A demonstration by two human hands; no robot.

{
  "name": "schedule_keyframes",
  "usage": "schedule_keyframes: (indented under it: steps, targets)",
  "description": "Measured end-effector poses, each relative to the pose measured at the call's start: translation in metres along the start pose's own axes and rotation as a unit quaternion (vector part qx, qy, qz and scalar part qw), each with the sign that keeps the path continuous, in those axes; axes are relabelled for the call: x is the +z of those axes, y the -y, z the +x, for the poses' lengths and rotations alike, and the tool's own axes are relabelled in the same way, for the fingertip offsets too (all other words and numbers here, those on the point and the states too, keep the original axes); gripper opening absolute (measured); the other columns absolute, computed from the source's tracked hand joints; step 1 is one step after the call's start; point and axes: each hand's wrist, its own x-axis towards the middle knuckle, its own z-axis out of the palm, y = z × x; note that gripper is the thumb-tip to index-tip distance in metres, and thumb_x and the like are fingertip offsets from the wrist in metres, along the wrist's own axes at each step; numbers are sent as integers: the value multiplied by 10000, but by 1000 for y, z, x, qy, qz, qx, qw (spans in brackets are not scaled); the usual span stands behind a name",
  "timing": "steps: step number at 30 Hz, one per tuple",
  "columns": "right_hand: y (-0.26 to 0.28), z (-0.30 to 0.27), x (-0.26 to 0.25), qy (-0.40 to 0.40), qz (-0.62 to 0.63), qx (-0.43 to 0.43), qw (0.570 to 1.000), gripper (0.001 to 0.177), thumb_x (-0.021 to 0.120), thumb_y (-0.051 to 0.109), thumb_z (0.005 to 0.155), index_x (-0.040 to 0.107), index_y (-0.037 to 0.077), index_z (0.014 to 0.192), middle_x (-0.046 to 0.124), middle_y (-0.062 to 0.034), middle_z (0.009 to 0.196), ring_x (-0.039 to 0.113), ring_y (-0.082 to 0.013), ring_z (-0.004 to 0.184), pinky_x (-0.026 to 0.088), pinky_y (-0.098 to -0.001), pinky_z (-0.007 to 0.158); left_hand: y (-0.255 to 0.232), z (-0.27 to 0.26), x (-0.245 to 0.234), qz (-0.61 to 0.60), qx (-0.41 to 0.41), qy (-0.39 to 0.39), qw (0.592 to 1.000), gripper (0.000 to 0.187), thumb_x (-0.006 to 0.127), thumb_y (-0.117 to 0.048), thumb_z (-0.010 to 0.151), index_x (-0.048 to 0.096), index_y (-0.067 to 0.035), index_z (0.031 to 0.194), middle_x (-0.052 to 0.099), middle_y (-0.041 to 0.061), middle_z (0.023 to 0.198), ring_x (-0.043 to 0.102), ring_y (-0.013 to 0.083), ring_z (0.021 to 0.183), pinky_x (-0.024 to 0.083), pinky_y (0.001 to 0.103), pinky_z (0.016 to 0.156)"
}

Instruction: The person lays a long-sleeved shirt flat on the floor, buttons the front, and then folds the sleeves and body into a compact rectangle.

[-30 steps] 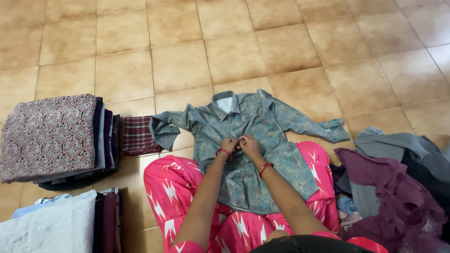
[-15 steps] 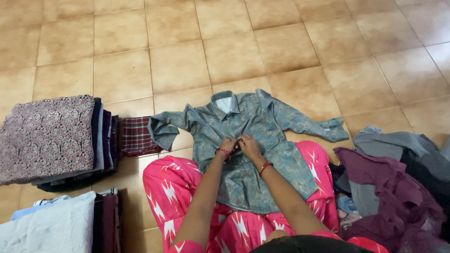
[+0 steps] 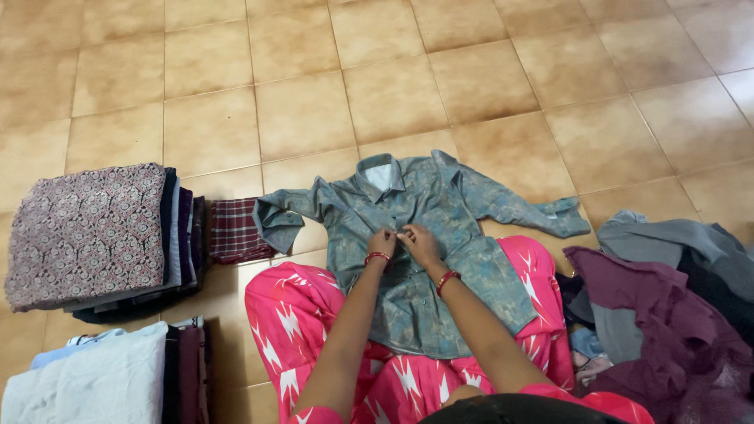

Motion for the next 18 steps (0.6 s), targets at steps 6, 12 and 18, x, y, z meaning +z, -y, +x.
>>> schedule_keyframes:
  steps: [6, 12, 18]
  targets:
    - [0, -1, -5, -120, 21, -65, 990, 344, 760, 255, 909, 679, 52, 1176, 702, -115, 1024, 700, -254, 824, 563, -364, 751, -5, -16, -16, 213, 166, -43, 962, 497, 707, -273, 855, 631, -222, 1344, 605, 51, 1362, 518, 313, 1302, 404, 531, 1084]
    - [10, -22, -20, -167, 20, -94, 981, 259, 700, 177, 942, 680, 46, 1164, 694, -139, 1066, 706, -288, 936, 555, -390, 797, -25, -33, -10, 299, 332, 83, 891, 653, 700, -397, 860, 505, -213, 1455, 419, 69, 1577, 323, 336, 1488, 283, 631, 1148]
    - [43, -52, -46, -163, 13, -150, 975, 220, 687, 117, 929, 703, 42, 1135, 696, -143, 1101, 694, -311, 991, 555, -395, 855, -41, -30, -19, 420, 190, 286, 840, 823, 689, -433, 840, 309, -351, 1566, 73, 32, 1687, 49, 383, 1549, 154, 743, 1143]
